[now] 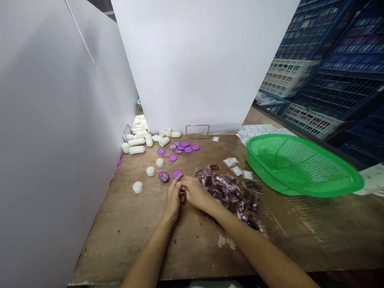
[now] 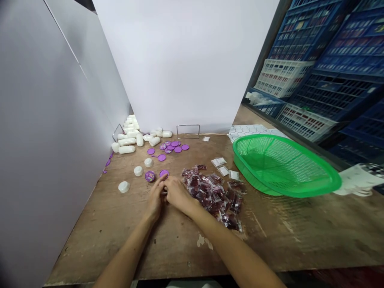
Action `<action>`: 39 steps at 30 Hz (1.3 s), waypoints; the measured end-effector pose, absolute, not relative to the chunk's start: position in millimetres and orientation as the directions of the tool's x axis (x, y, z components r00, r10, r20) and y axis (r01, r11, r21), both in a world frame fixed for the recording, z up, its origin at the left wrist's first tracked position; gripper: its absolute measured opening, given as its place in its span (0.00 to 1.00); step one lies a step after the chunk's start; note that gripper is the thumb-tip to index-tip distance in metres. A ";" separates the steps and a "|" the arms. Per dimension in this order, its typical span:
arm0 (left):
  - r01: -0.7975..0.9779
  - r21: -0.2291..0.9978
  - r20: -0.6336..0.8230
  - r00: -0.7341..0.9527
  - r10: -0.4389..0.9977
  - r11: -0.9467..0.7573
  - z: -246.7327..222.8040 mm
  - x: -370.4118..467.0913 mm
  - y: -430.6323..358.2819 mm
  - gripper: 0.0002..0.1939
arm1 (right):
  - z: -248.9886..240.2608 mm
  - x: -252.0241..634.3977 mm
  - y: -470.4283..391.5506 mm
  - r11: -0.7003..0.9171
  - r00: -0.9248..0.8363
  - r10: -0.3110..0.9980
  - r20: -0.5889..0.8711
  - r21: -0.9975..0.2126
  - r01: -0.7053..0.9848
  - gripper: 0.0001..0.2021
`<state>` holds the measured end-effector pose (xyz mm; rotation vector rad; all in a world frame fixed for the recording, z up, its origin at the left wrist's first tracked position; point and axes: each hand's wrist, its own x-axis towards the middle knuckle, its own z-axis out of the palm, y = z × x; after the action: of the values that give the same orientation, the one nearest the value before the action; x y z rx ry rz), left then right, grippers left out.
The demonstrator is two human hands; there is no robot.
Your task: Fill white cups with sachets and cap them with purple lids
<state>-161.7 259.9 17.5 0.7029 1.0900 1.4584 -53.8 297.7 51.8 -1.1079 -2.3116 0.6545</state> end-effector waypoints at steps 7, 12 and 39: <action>-0.405 0.913 -0.198 -0.338 0.920 0.048 23.1 -171.5 265.6 0.23 | 43.2 -70.9 356.9 0.410 -0.411 0.901 0.137 -0.576 0.707 0.11; -0.365 0.928 -0.219 -0.377 0.900 0.073 19.9 -175.1 265.1 0.21 | 32.1 -83.3 365.5 0.421 -0.425 0.894 0.140 -0.587 0.691 0.09; -0.529 0.840 -0.223 -0.131 0.966 0.122 23.5 -161.5 259.6 0.24 | 20.0 -51.1 287.8 0.594 -0.306 0.801 0.515 -0.613 0.521 0.14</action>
<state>-161.5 259.6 23.5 0.5793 1.0049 1.4162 -51.1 287.8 20.0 -1.0501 -1.9854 0.4232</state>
